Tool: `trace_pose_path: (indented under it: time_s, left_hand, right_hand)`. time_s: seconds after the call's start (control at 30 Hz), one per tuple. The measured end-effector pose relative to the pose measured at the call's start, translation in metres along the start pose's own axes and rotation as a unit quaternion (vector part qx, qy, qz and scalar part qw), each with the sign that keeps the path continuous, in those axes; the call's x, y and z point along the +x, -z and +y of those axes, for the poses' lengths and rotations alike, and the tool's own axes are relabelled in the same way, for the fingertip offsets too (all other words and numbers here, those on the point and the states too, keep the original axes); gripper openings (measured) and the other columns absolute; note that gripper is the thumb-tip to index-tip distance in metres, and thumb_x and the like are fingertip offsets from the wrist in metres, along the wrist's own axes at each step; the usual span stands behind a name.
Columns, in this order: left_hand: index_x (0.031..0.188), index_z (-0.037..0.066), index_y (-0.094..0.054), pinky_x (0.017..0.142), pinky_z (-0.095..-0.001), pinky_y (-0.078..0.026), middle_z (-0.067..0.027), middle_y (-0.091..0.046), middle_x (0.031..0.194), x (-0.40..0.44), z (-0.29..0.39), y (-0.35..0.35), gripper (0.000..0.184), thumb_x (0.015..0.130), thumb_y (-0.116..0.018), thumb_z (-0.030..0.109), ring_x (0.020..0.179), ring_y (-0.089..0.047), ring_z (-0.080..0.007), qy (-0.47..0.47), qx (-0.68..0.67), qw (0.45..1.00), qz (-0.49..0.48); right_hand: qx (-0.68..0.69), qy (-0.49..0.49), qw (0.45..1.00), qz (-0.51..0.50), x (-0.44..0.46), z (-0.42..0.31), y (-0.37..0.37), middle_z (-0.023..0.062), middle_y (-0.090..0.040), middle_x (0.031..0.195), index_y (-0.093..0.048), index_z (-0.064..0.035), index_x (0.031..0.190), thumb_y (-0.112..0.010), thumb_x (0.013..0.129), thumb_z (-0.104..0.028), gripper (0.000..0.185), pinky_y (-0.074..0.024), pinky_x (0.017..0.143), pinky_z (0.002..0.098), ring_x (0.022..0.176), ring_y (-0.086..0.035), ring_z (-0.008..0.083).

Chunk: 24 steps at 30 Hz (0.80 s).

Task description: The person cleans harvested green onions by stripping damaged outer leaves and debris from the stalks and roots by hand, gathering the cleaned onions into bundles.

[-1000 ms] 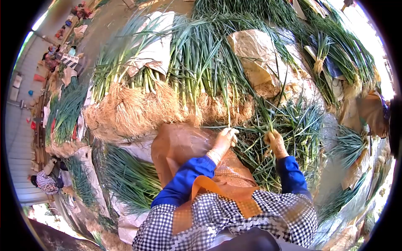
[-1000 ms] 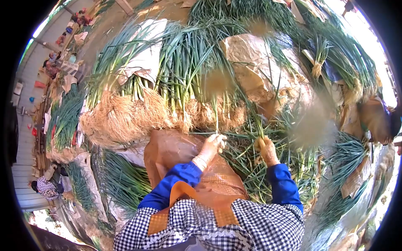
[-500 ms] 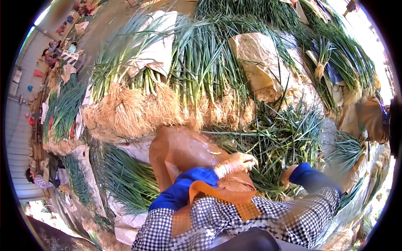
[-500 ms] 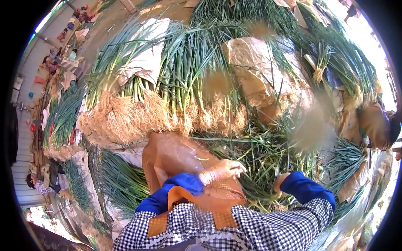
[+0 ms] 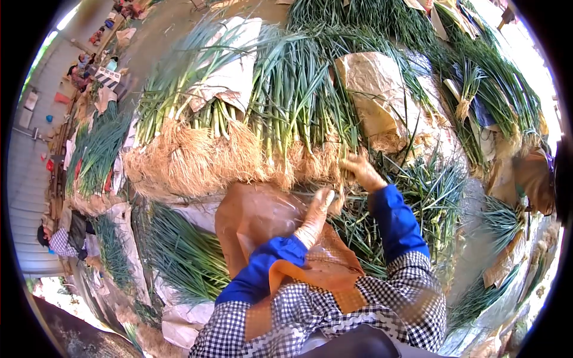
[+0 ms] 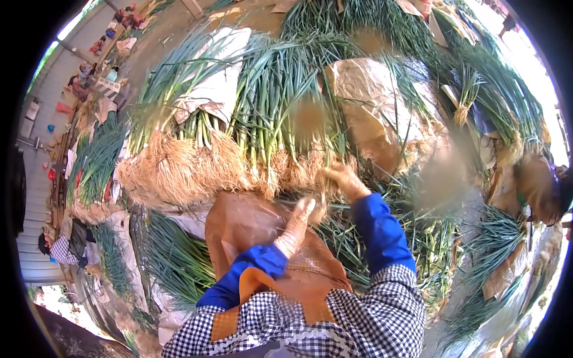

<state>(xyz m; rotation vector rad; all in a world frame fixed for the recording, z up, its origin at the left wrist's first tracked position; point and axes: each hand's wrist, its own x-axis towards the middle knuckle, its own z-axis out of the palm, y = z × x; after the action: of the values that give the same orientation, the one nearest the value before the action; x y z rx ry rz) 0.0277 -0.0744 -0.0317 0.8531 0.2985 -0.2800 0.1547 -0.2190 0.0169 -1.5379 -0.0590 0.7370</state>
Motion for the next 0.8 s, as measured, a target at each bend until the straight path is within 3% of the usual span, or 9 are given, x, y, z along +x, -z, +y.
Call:
trace_pose_path:
  time_s: [0.07,0.2,0.27,0.33,0.4,0.47,0.63,0.77,0.8]
  left_hand:
    - [0.113,0.005,-0.05,0.064,-0.0281,-0.05,-0.0098,-0.06,0.098,-0.016,0.013,-0.023,0.034,0.089,-0.052,0.029,0.082,-0.061,-0.0183,0.244,-0.101,0.961,-0.079]
    - [0.09,0.009,-0.053,0.035,-0.0213,-0.025,0.0019,-0.044,0.055,-0.026,-0.015,-0.017,0.019,0.09,-0.05,0.027,0.039,-0.035,-0.0077,0.281,0.017,0.959,-0.033]
    - [0.083,0.015,-0.051,0.034,-0.0223,-0.021,0.0061,-0.035,0.051,-0.02,-0.027,-0.005,0.019,0.09,-0.05,0.033,0.037,-0.03,-0.0073,0.3,-0.023,0.953,-0.034]
    - [0.082,0.015,-0.051,0.035,-0.0225,-0.021,0.0061,-0.035,0.052,-0.018,-0.017,-0.004,0.017,0.09,-0.048,0.031,0.039,-0.031,-0.0079,0.322,-0.06,0.945,-0.014]
    - [0.081,0.015,-0.05,0.036,-0.0225,-0.02,0.0054,-0.036,0.054,-0.01,-0.029,0.009,0.014,0.09,-0.045,0.025,0.042,-0.032,-0.0084,0.343,-0.114,0.932,0.019]
    - [0.082,0.013,-0.052,0.036,-0.0223,-0.023,0.0045,-0.038,0.055,-0.007,-0.043,0.028,0.012,0.088,-0.043,0.018,0.044,-0.035,-0.0088,0.331,-0.201,0.919,-0.07]
    - [0.103,0.007,-0.053,0.035,-0.0206,-0.026,0.0022,-0.046,0.061,-0.012,-0.013,0.011,0.02,0.086,-0.046,0.015,0.045,-0.037,-0.0083,0.285,-0.124,0.95,-0.036]
    - [0.116,0.008,-0.05,0.052,-0.0257,-0.046,-0.0046,-0.06,0.082,-0.013,0.001,-0.003,0.031,0.089,-0.046,0.022,0.071,-0.061,-0.0169,0.202,0.045,0.978,0.023]
    - [0.116,0.007,-0.05,0.059,-0.0278,-0.048,-0.0068,-0.061,0.091,-0.011,-0.001,0.005,0.035,0.091,-0.044,0.031,0.079,-0.062,-0.0183,0.209,0.02,0.978,0.009]
  right_hand:
    - [0.019,-0.01,0.999,-0.045,-0.024,0.02,-0.017,0.0005,-0.06,0.083,-0.062,-0.0034,0.096,-0.061,0.082,-0.028,0.028,-0.044,0.07,0.0269,0.076,-0.054,0.0111]
    - [0.055,-0.033,0.994,0.084,-0.019,0.036,-0.037,0.0003,-0.058,0.077,-0.063,-0.0027,0.089,-0.058,0.085,-0.029,0.027,-0.0411,0.061,0.0267,0.068,-0.051,0.0103]
    - [-0.418,0.193,0.853,0.248,0.017,0.095,-0.024,0.0131,-0.06,0.064,-0.061,-0.0062,0.078,-0.054,0.085,-0.037,0.032,-0.0455,0.056,0.0325,0.062,-0.059,0.018]
    - [-0.509,0.029,0.835,0.206,-0.011,0.053,-0.047,0.0155,-0.06,0.066,-0.061,-0.0087,0.076,-0.051,0.085,-0.04,0.034,-0.0483,0.056,0.0356,0.065,-0.061,0.0231]
    - [-0.583,0.216,0.774,0.122,-0.044,0.062,-0.05,0.0113,-0.058,0.061,-0.06,-0.0078,0.074,-0.052,0.086,-0.031,0.027,-0.0475,0.052,0.0316,0.055,-0.059,0.0189]
    - [-0.263,0.17,0.947,0.077,-0.093,0.036,-0.045,0.0083,-0.055,0.059,-0.06,-0.0084,0.078,-0.056,0.085,-0.023,0.016,-0.0426,0.049,0.0284,0.049,-0.051,0.0161]
    - [-0.167,-0.054,0.984,0.026,-0.167,0.023,0.043,0.0067,-0.052,0.058,-0.059,-0.0046,0.075,-0.057,0.084,-0.021,0.019,-0.0397,0.047,0.0301,0.048,-0.048,0.0182]
    - [-0.777,-0.286,0.561,-0.019,-0.165,0.096,0.126,0.0122,-0.062,0.075,-0.064,-0.0076,0.077,-0.047,0.086,-0.038,0.036,-0.0483,0.055,0.0351,0.068,-0.061,0.0263]
    - [-0.773,-0.263,0.576,-0.033,-0.145,0.147,0.158,0.0075,-0.066,0.079,-0.066,-0.0063,0.093,-0.046,0.083,-0.053,0.051,-0.0512,0.063,0.0327,0.067,-0.063,0.0298]
